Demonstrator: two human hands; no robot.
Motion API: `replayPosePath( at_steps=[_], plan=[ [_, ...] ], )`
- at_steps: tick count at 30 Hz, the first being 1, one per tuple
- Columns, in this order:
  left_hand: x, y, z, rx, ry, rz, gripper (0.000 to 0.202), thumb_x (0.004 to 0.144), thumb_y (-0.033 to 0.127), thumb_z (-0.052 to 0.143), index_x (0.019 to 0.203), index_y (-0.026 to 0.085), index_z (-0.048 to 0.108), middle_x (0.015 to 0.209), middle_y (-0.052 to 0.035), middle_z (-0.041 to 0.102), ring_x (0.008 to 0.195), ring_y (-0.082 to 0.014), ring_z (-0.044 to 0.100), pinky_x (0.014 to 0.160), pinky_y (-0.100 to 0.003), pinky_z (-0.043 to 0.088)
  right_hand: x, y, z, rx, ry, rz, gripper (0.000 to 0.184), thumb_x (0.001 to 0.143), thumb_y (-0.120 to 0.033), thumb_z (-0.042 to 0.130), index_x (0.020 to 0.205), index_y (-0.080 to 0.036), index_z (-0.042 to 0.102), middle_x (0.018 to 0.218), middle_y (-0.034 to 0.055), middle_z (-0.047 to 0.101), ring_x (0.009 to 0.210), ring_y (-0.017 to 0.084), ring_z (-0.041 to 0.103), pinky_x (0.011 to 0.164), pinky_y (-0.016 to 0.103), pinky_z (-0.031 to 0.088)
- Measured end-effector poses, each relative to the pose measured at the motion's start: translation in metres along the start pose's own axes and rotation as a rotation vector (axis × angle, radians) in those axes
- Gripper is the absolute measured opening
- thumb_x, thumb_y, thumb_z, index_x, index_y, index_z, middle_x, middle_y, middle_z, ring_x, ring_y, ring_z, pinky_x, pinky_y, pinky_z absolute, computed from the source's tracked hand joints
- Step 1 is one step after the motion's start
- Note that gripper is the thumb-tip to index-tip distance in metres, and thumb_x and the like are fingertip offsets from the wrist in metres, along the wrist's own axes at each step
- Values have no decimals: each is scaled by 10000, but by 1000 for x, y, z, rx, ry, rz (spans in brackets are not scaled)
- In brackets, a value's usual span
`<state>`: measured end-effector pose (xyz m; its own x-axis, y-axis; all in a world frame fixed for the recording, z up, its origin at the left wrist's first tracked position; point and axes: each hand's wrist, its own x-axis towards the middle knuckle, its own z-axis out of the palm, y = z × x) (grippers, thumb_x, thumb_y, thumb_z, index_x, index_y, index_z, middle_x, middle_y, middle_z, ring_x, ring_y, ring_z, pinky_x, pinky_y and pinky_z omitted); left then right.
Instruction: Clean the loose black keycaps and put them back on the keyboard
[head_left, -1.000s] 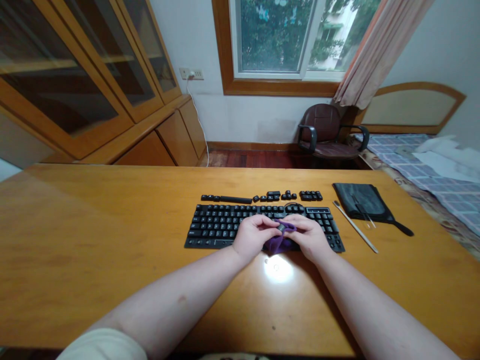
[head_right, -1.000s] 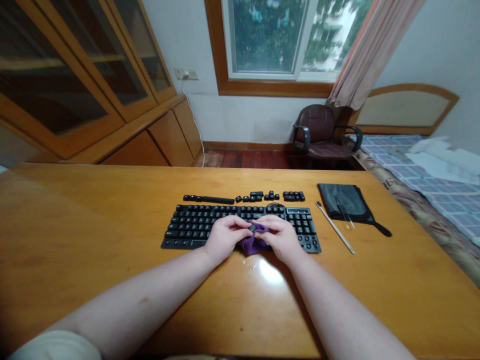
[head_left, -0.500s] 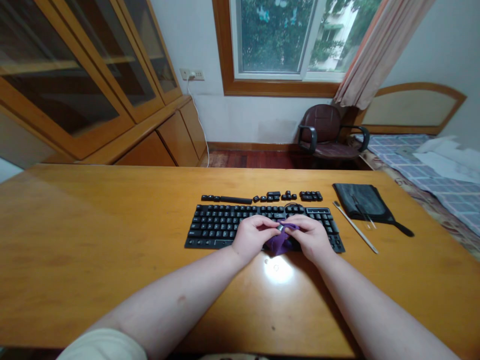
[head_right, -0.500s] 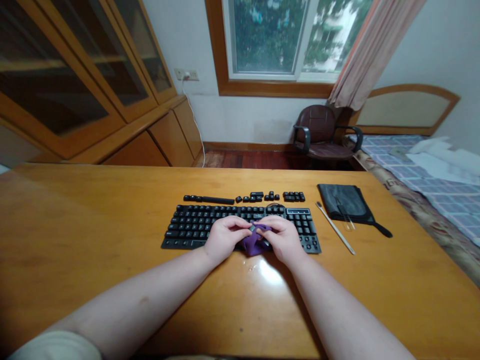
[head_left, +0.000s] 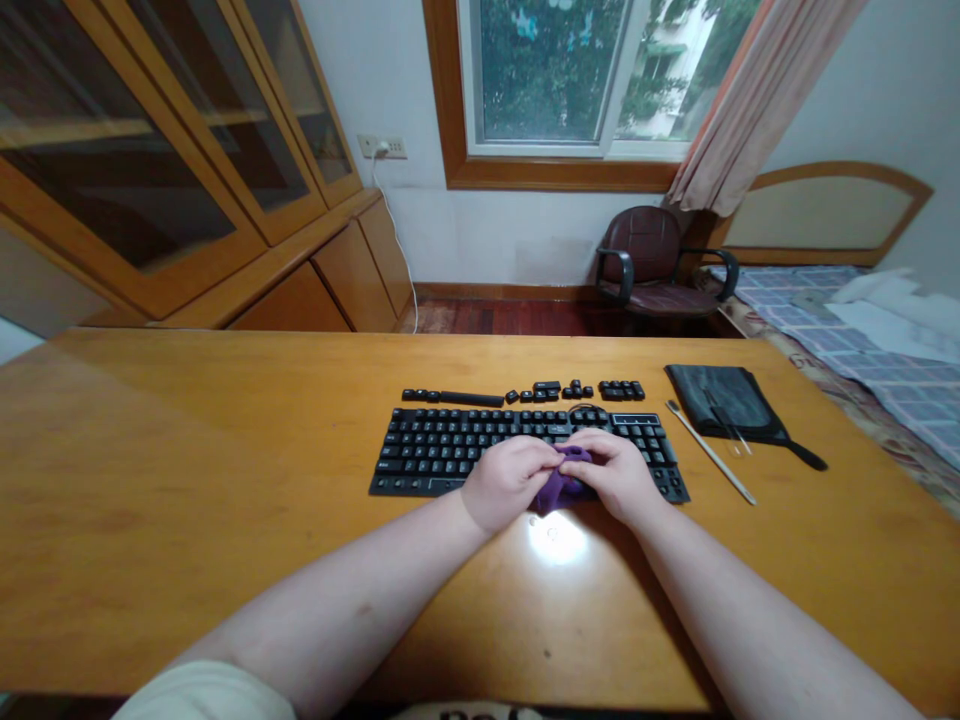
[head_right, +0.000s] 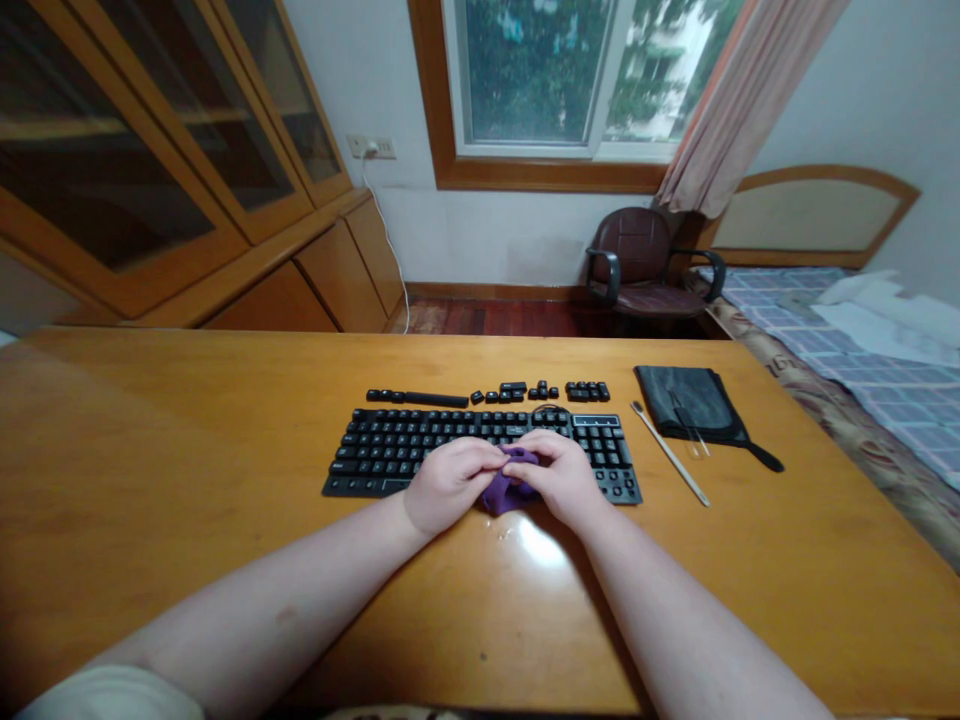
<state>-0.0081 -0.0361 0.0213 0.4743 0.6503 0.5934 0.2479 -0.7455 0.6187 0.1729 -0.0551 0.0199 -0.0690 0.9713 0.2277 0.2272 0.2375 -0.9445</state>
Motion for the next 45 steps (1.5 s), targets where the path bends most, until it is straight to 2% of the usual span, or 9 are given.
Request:
replayPosePath(
  at_steps=[5,10,16,26,30,34,38,42,45],
  plan=[
    [0,0,7,-13,94,-135,95,754,126,640,789,178,711,810,-33,717,753,-130,665,749,-245,556,1,-1,-1,-67,0,11,273,796,-318,605,566,-193,684,747,57,678,708,170,622,694,309,504],
    [1,-3,10,-50,151,-159,119,749,111,638,802,185,715,830,-37,723,766,-140,670,754,-269,563,1,-4,1,-41,24,6,115,706,-313,696,669,-206,707,804,53,683,808,200,636,755,330,518],
    [3,-2,9,-71,137,-205,125,750,151,653,842,202,720,859,-38,724,790,-147,667,786,-294,556,1,-6,5,194,75,201,225,702,-408,671,747,-194,722,811,48,678,596,156,624,535,299,559],
    [6,1,11,-300,130,-419,179,720,177,666,898,168,683,891,-61,693,822,-159,662,765,-300,562,0,-6,2,150,133,233,244,685,-407,687,739,-169,693,692,25,665,536,145,612,515,279,550],
    [6,-5,13,-428,171,-524,213,746,180,638,953,137,659,914,-82,704,820,-162,675,796,-309,559,0,-1,1,48,147,149,233,694,-399,688,735,-170,694,755,51,683,599,171,634,563,307,554],
    [5,-7,12,-371,151,-496,204,752,209,639,945,154,680,955,-83,695,831,-167,670,807,-319,557,-1,3,0,-121,125,-16,132,719,-323,685,739,-195,711,775,59,702,751,203,650,718,343,537],
    [6,-5,12,-346,156,-474,215,698,197,691,907,152,671,904,-62,678,802,-156,662,792,-311,560,-2,1,0,-202,85,-104,113,749,-314,661,736,-215,715,776,60,703,759,203,643,713,343,526],
    [18,-1,-5,-249,165,-463,161,735,176,639,891,145,657,945,-74,652,795,-145,654,749,-285,563,-1,3,-8,-201,258,-102,131,758,-318,652,787,-208,716,795,61,696,746,201,640,711,344,524],
    [31,4,-32,-16,-74,-408,166,742,162,614,899,178,664,895,-44,673,754,-147,647,743,-295,552,3,7,-19,-162,473,-64,168,758,-344,646,777,-189,708,759,62,688,696,200,635,699,353,521]
  ],
)
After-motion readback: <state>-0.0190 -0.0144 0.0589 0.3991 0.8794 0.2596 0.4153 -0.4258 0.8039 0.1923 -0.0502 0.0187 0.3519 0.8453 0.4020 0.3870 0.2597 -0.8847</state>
